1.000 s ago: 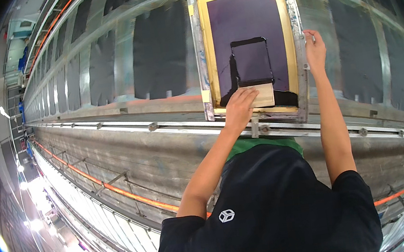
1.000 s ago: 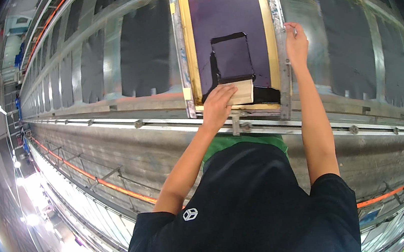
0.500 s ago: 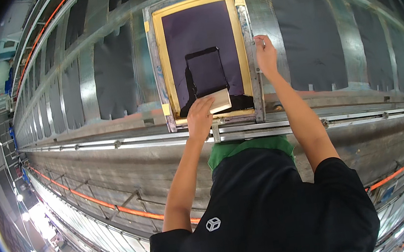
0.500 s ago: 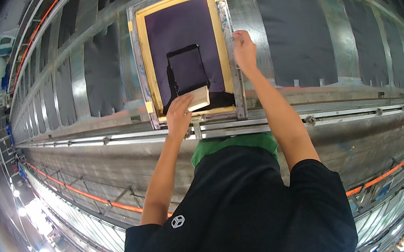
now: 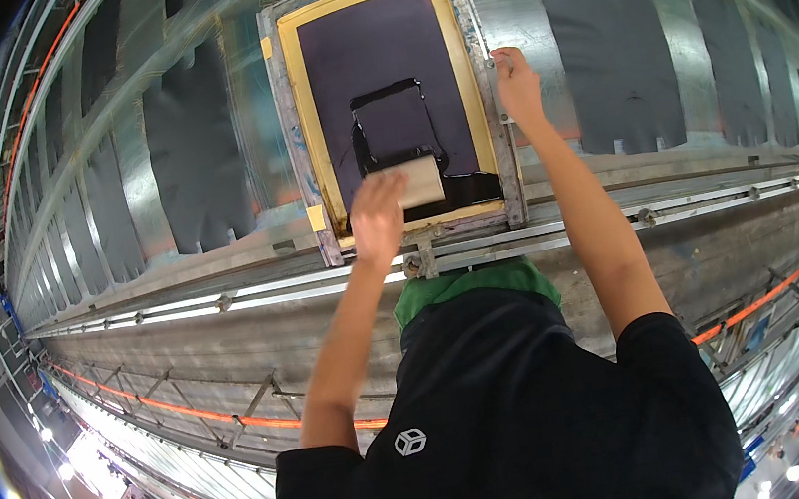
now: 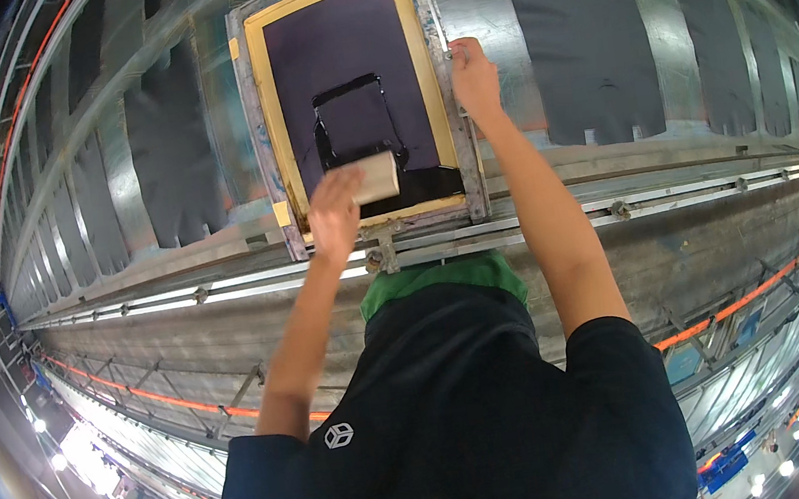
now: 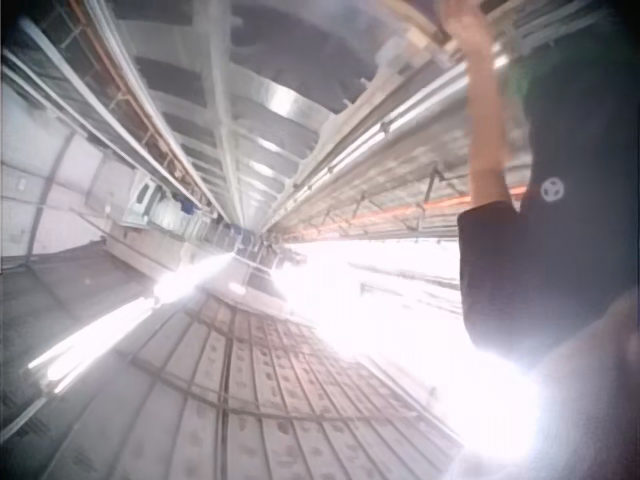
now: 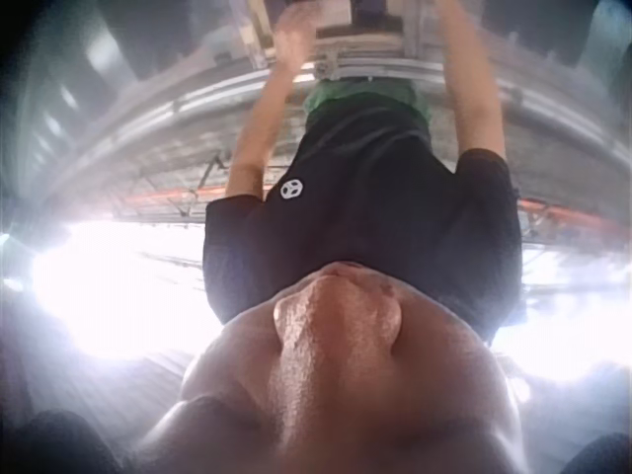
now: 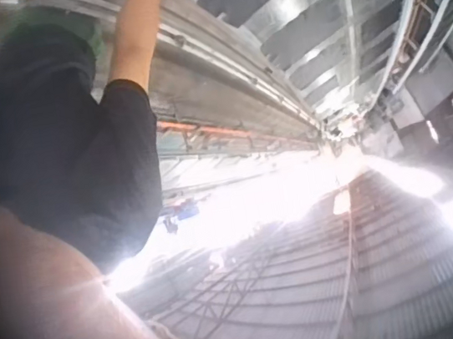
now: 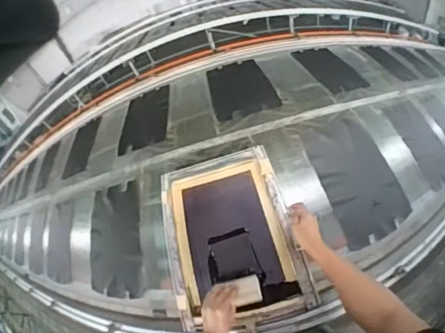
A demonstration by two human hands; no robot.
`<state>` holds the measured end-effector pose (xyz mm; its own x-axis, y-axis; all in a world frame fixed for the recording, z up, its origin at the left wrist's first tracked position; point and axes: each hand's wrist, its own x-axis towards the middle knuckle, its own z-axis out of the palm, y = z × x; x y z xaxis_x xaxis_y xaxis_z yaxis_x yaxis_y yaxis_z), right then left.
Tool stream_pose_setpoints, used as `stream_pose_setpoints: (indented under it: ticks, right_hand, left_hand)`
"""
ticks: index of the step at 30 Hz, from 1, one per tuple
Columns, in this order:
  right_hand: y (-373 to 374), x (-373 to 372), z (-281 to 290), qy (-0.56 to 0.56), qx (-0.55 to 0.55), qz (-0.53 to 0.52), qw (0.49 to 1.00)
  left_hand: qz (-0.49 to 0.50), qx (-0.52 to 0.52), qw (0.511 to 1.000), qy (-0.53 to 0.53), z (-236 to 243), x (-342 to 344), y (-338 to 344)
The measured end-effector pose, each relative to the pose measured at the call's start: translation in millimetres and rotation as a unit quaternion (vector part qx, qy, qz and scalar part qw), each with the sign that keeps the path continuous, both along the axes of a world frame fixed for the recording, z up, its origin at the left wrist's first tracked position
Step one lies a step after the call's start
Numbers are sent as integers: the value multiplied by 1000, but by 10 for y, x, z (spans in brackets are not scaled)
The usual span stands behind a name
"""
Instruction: The person prepares a screen printing frame by pouring and spreading black ink with a squeegee. They then move the frame to a conveyor and pull the ink across the mesh to print a design onto a white t-shirt.
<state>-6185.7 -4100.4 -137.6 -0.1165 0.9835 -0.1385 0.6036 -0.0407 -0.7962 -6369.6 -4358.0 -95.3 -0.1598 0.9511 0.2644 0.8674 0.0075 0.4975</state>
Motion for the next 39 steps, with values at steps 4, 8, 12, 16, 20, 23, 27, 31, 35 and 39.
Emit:
stream_pose_setpoints:
  ticks: [4, 8, 12, 16, 20, 23, 27, 31, 35, 39]
  right_hand:
    - [-24, -20, 26, 13, 20, -4, 1000]
    - [-21, -25, -54, 20, 44, -9, 999]
    - [-28, -27, -25, 16, 14, -19, 1000]
    - [-24, -13, 28, 2, 5, -14, 1000]
    - [5, -21, -10, 6, 27, -14, 1000]
    - [-1, -19, 6, 4, 29, -9, 1000]
    - [-32, -34, 10, 25, 36, -9, 999]
    - [-10, -21, -50, 16, 30, -24, 999]
    - [33, 6, -122, 35, 35, -17, 999]
    - [138, -39, -26, 35, 46, -19, 998]
  left_hand:
    - [27, 5, 999, -46, 74, -450, 772]
    - [24, 8, 1000, -8, 49, -552, 1065]
    - [15, 24, 1000, 8, -27, -326, 793]
    - [1, 7, 1000, -12, 21, -31, 264]
    - [8, 41, 999, -24, -53, -142, 385]
    - [46, 44, 997, -34, -20, -419, 867]
    - [41, -4, 999, -5, 13, -499, 1083]
    - [24, -16, 999, 16, 4, -285, 743]
    - [-12, 11, 1000, -4, -15, -6, 186]
    - [-26, -2, 999, -34, 39, 62, -167]
